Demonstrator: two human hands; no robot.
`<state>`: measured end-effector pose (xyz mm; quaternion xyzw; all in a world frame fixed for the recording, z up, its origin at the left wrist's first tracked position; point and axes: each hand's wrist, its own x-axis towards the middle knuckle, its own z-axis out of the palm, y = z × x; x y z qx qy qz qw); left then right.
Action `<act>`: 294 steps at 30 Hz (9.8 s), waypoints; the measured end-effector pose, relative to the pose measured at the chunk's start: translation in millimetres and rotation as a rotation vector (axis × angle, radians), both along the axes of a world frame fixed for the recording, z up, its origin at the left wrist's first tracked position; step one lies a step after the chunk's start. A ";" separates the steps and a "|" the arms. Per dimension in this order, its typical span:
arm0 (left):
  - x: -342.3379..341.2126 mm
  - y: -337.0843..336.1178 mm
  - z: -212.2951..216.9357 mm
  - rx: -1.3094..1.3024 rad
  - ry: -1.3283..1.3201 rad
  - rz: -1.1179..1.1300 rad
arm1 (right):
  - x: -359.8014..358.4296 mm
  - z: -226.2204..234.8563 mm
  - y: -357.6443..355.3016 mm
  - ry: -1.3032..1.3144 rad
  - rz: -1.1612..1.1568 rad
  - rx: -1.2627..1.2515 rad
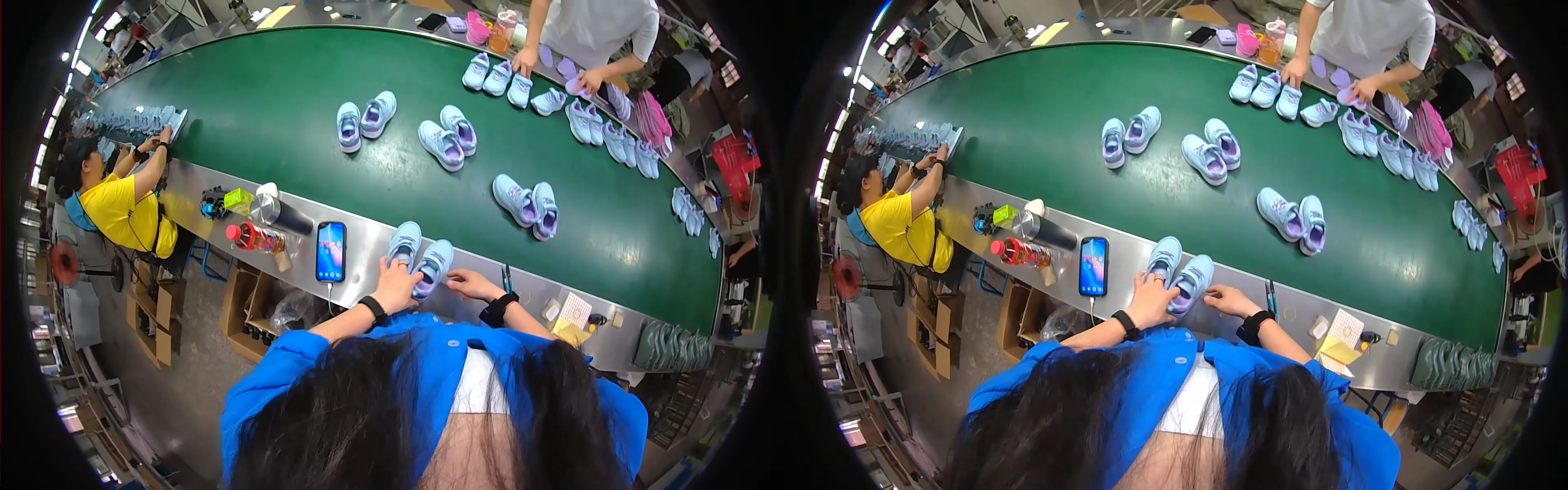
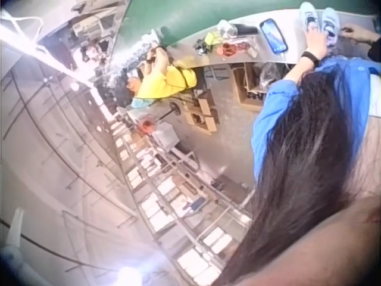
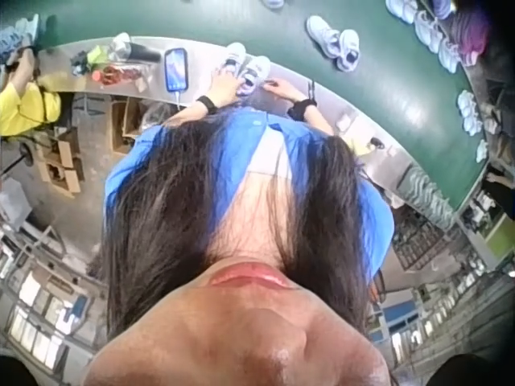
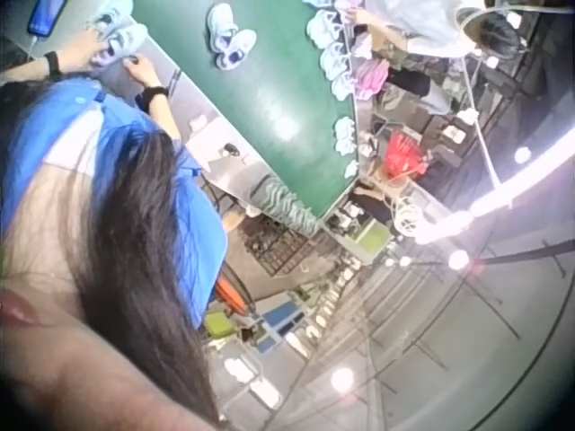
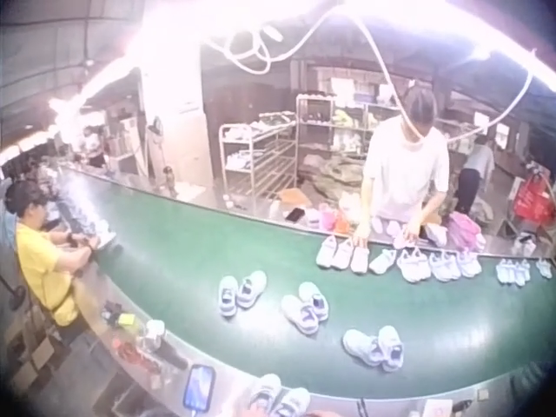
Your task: Checking shoe pairs and placing them on a conveyor belt in a shoe manufacturing facility.
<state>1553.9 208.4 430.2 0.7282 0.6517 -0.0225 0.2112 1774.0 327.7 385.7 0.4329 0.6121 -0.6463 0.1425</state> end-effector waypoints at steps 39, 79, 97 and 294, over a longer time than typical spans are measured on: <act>-156.9 196.4 -17.1 -0.293 -1.916 1.304 | -197.2 28.2 222.4 0.290 -0.462 -0.324; -49.9 94.0 62.6 0.277 0.136 0.348 | 67.3 23.5 69.1 -0.031 -0.065 0.178; -17.3 328.0 -76.8 -0.036 -1.128 1.552 | -153.1 -62.3 341.1 -0.092 -0.341 0.610; -68.9 558.2 -42.7 0.415 0.357 -0.007 | 60.6 0.0 367.1 0.010 -0.492 0.953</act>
